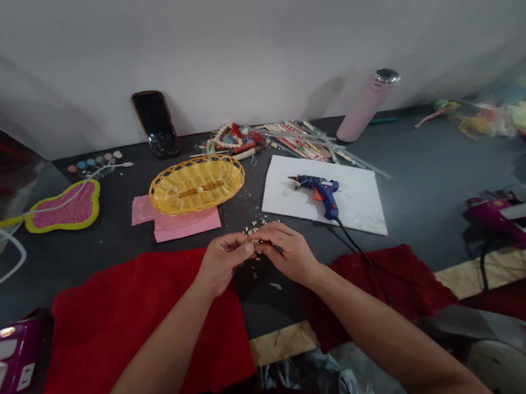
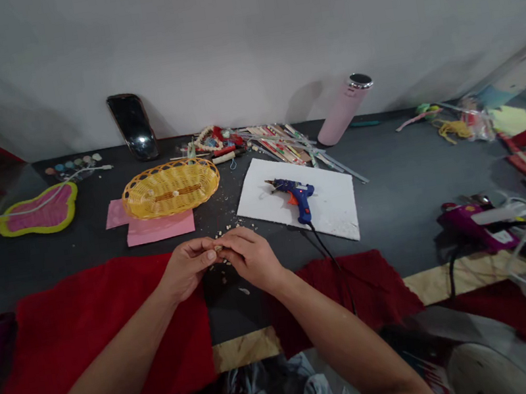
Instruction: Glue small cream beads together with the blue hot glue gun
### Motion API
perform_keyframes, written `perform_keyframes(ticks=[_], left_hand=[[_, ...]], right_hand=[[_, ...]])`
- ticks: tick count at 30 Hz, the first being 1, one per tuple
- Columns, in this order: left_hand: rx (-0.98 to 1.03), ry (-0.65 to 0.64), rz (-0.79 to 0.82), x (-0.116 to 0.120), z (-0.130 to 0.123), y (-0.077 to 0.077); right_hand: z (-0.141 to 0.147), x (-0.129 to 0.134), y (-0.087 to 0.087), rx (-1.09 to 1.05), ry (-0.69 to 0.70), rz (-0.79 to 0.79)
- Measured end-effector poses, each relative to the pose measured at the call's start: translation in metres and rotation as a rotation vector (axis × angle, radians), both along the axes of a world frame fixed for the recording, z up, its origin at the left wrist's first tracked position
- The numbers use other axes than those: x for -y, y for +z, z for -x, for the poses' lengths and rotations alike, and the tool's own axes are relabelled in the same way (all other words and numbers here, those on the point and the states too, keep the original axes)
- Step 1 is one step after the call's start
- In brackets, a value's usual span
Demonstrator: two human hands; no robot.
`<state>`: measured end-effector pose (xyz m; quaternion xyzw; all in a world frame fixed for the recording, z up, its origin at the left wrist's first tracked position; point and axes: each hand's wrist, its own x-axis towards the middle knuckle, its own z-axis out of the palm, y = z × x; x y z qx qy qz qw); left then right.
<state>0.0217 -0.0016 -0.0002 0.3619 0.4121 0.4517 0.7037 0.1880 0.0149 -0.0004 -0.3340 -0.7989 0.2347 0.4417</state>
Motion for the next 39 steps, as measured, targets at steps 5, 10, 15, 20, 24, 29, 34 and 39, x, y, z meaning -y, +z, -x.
perform_keyframes(ticks=[5, 10, 15, 20, 24, 29, 34, 39], left_hand=[[-0.110, 0.017, -0.073, 0.000, 0.000, 0.003], [-0.117, 0.030, -0.133, 0.001, 0.000, 0.004], [-0.070, 0.022, -0.095, 0.001, 0.003, -0.001], [-0.082, -0.001, -0.113, 0.001, 0.004, -0.002], [-0.293, 0.164, -0.347, 0.001, 0.005, 0.000], [-0.628, 0.173, -0.697, 0.003, 0.008, 0.005], [-0.715, 0.197, -0.876, 0.003, 0.007, 0.009], [-0.695, 0.184, -0.851, 0.003, 0.007, 0.010]], right_hand=[[0.000, 0.001, -0.004, 0.038, -0.024, -0.061], [0.002, 0.002, -0.005, 0.014, -0.016, -0.084], [0.002, 0.002, -0.004, -0.047, 0.013, 0.004], [-0.002, 0.001, 0.000, -0.120, 0.007, 0.163], [-0.004, 0.001, 0.004, -0.155, 0.022, 0.259], [-0.002, 0.000, 0.005, -0.168, 0.119, 0.314], [-0.001, 0.000, 0.007, -0.162, 0.188, 0.374], [-0.001, 0.002, 0.010, -0.101, 0.221, 0.495]])
